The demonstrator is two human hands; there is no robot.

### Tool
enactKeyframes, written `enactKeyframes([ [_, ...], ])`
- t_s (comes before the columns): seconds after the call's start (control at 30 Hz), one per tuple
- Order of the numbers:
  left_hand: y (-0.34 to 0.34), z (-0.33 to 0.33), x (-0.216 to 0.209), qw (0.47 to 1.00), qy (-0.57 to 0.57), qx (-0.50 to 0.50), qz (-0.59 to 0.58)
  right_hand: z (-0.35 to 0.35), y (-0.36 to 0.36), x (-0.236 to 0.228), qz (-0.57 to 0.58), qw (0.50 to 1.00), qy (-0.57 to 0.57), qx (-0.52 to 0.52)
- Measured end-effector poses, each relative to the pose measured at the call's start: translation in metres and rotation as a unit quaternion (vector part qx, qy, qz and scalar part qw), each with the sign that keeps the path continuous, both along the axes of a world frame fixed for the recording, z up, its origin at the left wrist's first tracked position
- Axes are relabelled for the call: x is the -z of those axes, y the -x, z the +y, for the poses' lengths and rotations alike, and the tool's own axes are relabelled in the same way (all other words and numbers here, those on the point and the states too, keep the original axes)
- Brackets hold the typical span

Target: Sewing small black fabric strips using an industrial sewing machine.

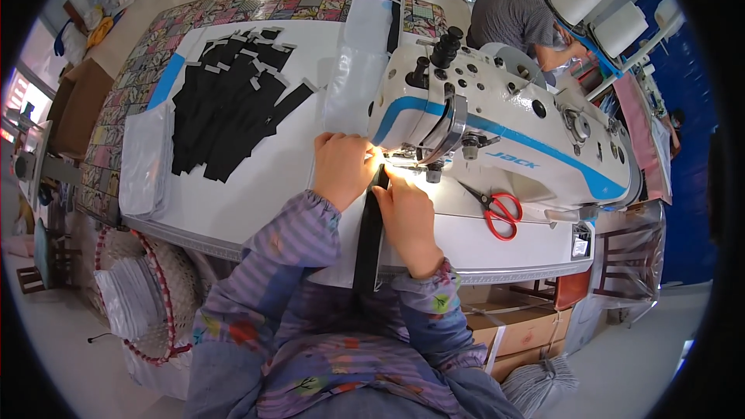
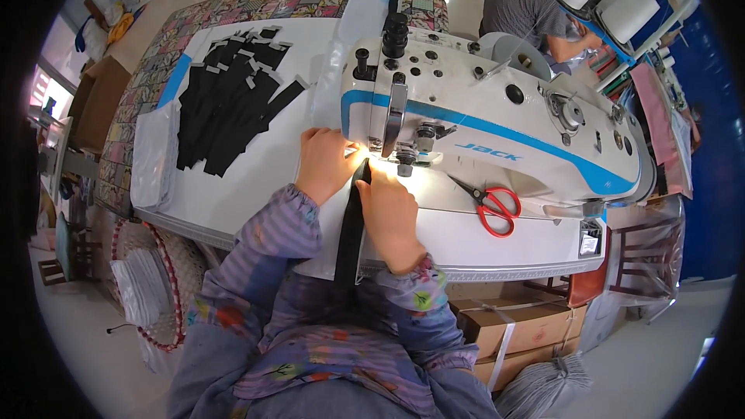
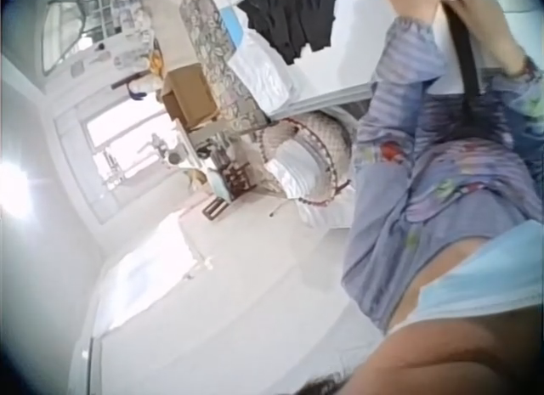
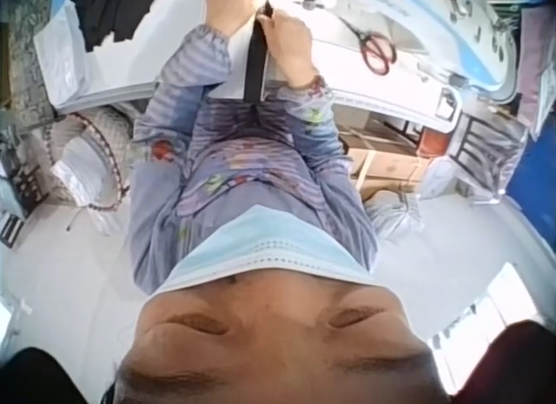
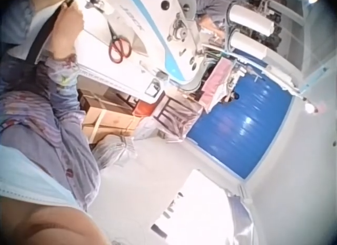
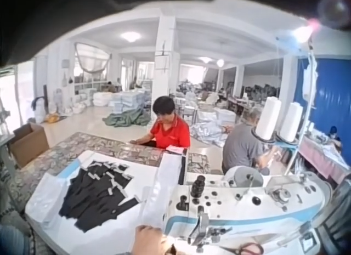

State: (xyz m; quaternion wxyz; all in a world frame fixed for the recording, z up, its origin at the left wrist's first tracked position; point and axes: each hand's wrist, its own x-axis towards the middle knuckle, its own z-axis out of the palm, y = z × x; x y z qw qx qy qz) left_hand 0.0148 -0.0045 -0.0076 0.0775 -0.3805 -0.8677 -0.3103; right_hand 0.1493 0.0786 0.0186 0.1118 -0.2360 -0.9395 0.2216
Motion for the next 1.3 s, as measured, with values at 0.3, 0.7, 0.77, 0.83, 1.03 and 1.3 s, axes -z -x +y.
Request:
enactKeyframes([
  [0.3,0.012,0.011,-0.003,1.000,0.027,-0.003,-0.007,0.061,-0.021,-0.022,0.271,0.955,0.116,0.041],
  [0.7,0.008,0.005,-0.001,1.000,0.006,0.018,-0.022,0.063,-0.015,-0.025,0.285,0.955,0.077,0.025],
  [0.77,0.006,0.005,-0.001,1.000,0.007,0.014,-0.026,0.063,-0.013,-0.024,0.288,0.951,0.104,0.038],
  [0.83,0.004,0.004,-0.002,0.999,0.005,0.011,-0.032,0.061,-0.014,-0.026,0.288,0.949,0.118,0.040],
  [1.03,0.005,0.005,0.000,1.000,0.003,0.011,-0.018,0.021,-0.042,-0.033,0.065,0.989,0.123,-0.043],
  [1.3,-0.016,-0.017,-0.017,0.986,-0.069,0.016,0.152,-0.018,-0.075,-0.026,0.088,0.962,0.257,-0.020],
])
